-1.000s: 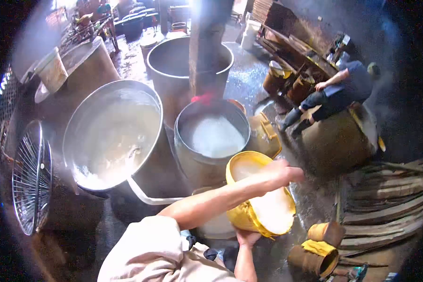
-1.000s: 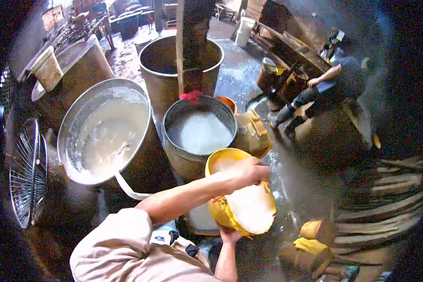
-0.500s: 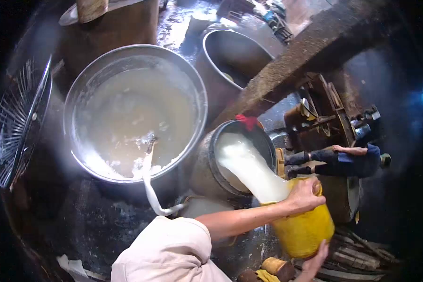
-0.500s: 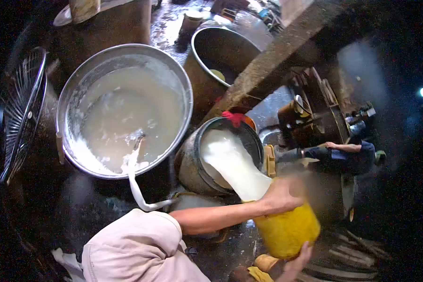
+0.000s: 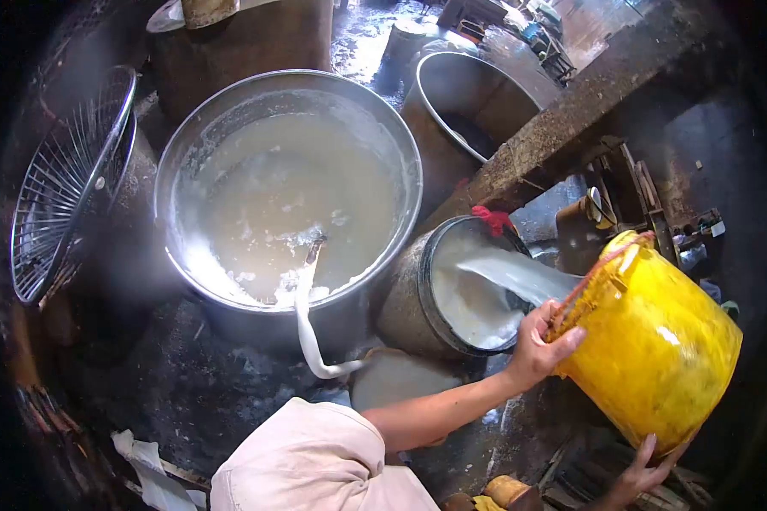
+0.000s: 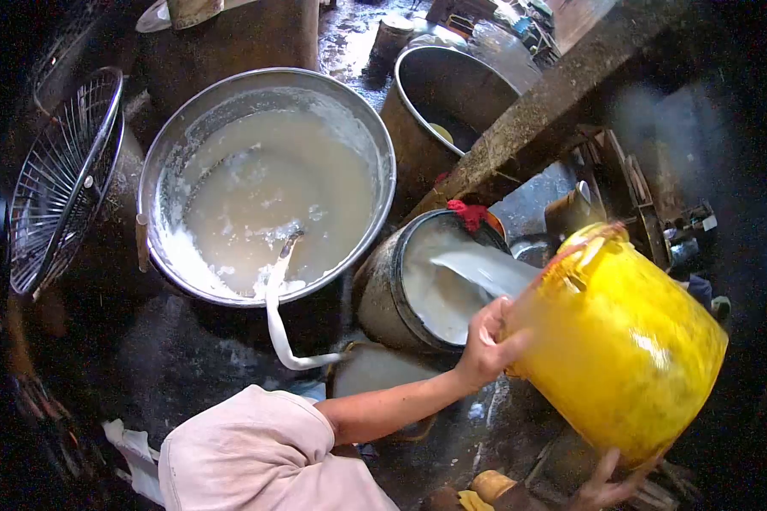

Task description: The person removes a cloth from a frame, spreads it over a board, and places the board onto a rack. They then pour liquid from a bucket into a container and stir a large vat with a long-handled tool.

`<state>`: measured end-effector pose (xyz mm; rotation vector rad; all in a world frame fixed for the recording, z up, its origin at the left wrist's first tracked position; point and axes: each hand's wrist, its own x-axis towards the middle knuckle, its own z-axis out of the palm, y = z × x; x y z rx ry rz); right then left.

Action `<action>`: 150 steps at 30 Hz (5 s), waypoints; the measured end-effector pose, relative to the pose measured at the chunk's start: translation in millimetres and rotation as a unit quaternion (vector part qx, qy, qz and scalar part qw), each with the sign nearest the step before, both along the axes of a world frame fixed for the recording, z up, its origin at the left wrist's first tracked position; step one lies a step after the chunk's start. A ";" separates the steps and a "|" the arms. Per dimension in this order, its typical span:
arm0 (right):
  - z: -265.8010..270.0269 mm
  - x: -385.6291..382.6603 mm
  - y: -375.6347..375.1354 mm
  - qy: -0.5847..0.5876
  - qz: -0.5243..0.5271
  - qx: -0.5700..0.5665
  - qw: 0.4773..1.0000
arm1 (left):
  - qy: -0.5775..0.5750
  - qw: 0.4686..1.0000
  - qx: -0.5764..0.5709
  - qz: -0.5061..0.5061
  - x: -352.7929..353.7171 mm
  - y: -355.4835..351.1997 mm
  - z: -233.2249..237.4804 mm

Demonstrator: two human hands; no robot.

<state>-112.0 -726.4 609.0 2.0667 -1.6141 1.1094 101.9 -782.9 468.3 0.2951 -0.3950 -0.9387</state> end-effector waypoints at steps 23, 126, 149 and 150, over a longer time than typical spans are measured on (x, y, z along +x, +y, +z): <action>-598.4 -182.8 96.5 -0.268 -0.108 0.452 0.844 | -0.191 0.763 0.538 -0.303 -179.7 171.7 -588.5; -716.8 -154.0 59.4 -0.021 -0.129 0.547 0.827 | 0.048 0.824 0.530 -0.193 -212.7 213.0 -741.3; -892.6 -151.9 156.7 -0.670 -0.081 0.589 0.445 | -0.584 0.532 0.522 -0.322 -182.3 192.2 -518.8; -882.5 -148.7 165.1 -0.684 -0.079 0.585 0.429 | -0.585 0.527 0.498 -0.363 -185.9 187.4 -497.9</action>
